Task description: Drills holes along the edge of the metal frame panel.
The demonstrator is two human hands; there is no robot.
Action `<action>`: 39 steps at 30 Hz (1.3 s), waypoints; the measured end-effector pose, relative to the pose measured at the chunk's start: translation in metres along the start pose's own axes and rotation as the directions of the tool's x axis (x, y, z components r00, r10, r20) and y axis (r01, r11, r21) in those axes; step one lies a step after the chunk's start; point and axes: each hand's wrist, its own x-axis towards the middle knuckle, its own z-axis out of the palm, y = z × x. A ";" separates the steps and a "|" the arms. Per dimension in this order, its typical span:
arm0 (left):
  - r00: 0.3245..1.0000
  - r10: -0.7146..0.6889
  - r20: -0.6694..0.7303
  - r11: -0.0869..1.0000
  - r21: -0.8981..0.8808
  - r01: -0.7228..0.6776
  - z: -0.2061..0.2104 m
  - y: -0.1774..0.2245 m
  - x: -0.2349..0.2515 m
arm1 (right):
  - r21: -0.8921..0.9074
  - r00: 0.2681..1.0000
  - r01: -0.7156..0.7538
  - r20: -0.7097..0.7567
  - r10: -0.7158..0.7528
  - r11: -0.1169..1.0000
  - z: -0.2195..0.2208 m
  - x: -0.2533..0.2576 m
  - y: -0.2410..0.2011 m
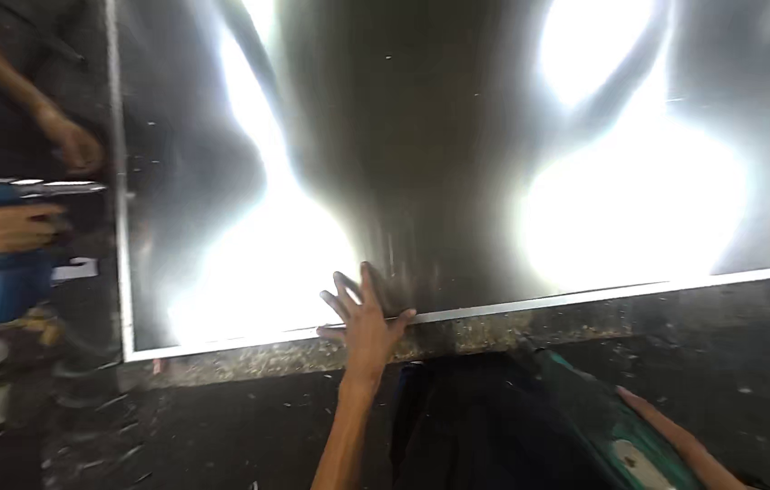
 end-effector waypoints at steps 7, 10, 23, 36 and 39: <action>0.996 0.052 -0.069 0.999 0.013 -0.051 0.005 -0.009 0.000 | -0.016 0.991 -0.022 0.133 0.024 1.000 0.016 0.035 -0.030; 0.996 0.048 -0.081 0.999 -0.008 -0.049 0.005 -0.011 0.001 | -0.051 0.990 -0.023 0.138 0.030 0.998 0.019 0.043 -0.039; 0.998 0.050 -0.044 0.998 -0.023 -0.051 0.002 -0.012 0.003 | -0.092 0.977 -0.090 0.185 0.106 0.992 0.008 0.061 -0.057; 0.999 0.031 -0.013 0.999 -0.021 -0.031 0.002 -0.010 0.005 | -0.297 0.950 -0.057 0.277 0.143 0.953 -0.005 0.082 -0.077; 1.000 0.026 -0.005 0.999 -0.026 -0.026 0.000 -0.009 0.006 | -0.241 0.956 -0.064 0.263 0.128 0.968 -0.008 0.078 -0.072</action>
